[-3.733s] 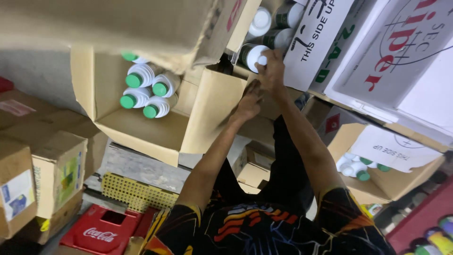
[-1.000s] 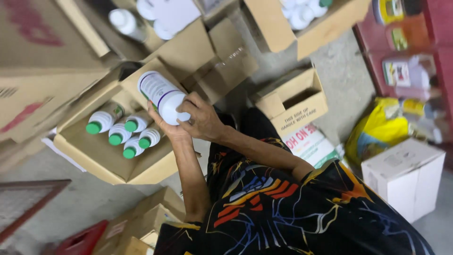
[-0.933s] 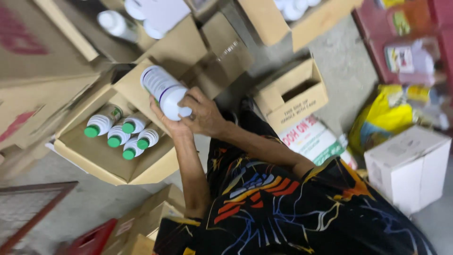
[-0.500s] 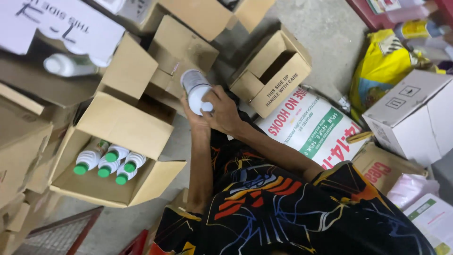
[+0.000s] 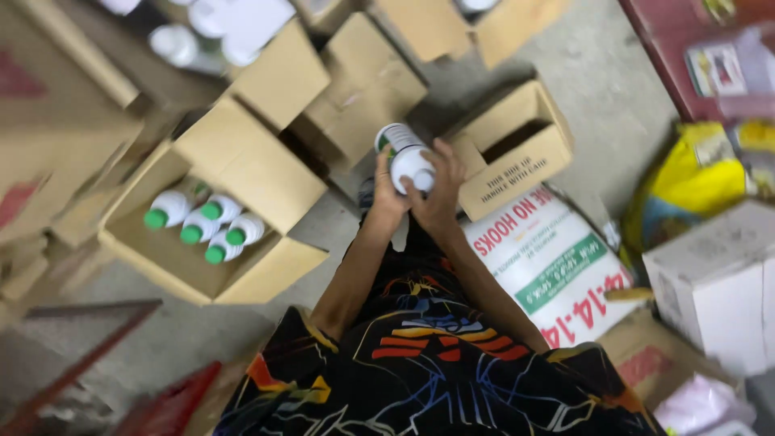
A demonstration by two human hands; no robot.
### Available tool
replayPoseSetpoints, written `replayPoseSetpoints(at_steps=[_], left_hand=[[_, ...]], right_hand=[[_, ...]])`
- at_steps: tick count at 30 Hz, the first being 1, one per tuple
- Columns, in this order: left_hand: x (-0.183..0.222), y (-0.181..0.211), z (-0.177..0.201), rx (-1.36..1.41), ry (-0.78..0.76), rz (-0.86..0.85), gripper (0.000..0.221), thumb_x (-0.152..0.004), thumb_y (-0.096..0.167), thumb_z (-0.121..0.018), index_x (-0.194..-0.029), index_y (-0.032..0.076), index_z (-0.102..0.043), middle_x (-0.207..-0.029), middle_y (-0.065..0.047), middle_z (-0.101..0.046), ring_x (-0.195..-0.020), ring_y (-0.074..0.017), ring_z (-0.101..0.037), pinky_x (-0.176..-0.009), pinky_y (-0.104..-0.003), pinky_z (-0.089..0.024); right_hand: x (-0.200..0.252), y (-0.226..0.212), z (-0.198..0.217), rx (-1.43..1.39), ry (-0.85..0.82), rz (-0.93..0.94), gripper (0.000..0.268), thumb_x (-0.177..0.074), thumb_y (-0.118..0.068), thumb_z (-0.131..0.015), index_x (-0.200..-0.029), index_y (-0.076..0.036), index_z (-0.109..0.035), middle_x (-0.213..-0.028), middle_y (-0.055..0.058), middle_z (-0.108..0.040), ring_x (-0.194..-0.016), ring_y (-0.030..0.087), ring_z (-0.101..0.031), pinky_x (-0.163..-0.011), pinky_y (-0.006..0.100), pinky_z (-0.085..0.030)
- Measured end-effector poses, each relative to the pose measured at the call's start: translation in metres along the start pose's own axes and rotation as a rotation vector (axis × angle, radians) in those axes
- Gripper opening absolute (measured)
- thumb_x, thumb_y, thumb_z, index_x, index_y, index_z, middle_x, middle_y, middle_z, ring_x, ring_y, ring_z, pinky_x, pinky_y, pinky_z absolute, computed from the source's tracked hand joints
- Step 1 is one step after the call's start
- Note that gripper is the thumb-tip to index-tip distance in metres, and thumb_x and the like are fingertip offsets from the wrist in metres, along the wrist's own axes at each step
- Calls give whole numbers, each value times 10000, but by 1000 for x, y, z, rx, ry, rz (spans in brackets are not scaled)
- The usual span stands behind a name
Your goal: Arrange bottles into cardboard boxes in a warehouse setting.
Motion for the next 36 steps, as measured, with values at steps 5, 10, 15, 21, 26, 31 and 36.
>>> replayPoseSetpoints(at_steps=[5, 10, 15, 21, 26, 31, 36], left_hand=[[34, 13, -46, 60, -67, 23, 592, -881, 578, -670, -1229, 98, -664, -1153, -121, -725, -1033, -332, -695, -971, -497, -554], [62, 27, -65, 80, -31, 12, 676, -861, 616, -675, -1302, 105, -631, -1238, -117, -693, -1125, -330, -663, -1040, -498, -524], [113, 25, -90, -205, -173, 113, 861, -823, 737, -629, -1453, 161, -517, -1412, -109, -588, -1278, -327, -575, -1062, -609, -442], [107, 59, -74, -288, -186, 128, 950, -821, 791, -552, -1520, 169, -388, -1507, -162, -501, -1411, -399, -475, -1059, -785, -353], [119, 47, -134, -392, -533, 136, 838, -926, 691, -610, -1537, 133, -481, -1507, -163, -564, -1430, -395, -491, -1186, -653, -384], [107, 10, -124, -309, -389, 137, 593, -942, 540, -657, -1382, 154, -558, -1366, -108, -620, -1268, -325, -600, -1030, -577, -491], [101, -45, -116, -319, -413, 225, 613, -934, 523, -671, -1379, 113, -569, -1351, -133, -635, -1248, -330, -615, -1042, -549, -509]], right_hand=[[-16, -16, -11, -299, -23, 59, 568, -960, -282, -762, -1398, -25, -508, -1502, 246, -494, -1376, 412, -512, -1164, 493, -416], [-34, -38, -10, -302, 50, 139, 463, -1014, -294, -672, -1361, -11, -552, -1412, 255, -550, -1300, 391, -576, -1144, 460, -452], [-56, -77, 27, -374, 138, 88, 410, -1041, -298, -663, -1305, -1, -562, -1371, 222, -586, -1265, 317, -590, -1109, 408, -470], [-66, -84, 72, -471, 273, -45, 367, -1055, -335, -655, -1245, -24, -608, -1186, 87, -628, -1104, 162, -577, -1003, 313, -479], [-69, -70, 109, -474, 328, -104, 385, -1054, -391, -643, -1207, -38, -636, -1088, 33, -627, -1029, 127, -558, -934, 280, -468], [-62, -62, 137, -932, 211, -99, 556, -1045, -447, -661, -1411, -58, -505, -1351, 88, -609, -1261, 197, -586, -1119, 345, -483], [-1, -18, 141, -795, 310, -49, 1001, -861, -390, -861, -1600, -82, -260, -1553, 115, -475, -1456, 246, -506, -1265, 394, -414]])
Point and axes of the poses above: each hand's wrist, its own x-axis away from the middle knuckle, its own z-axis out of the back of the hand, y = z × x, the point moved 9 cm from there along -x, towards the middle knuckle
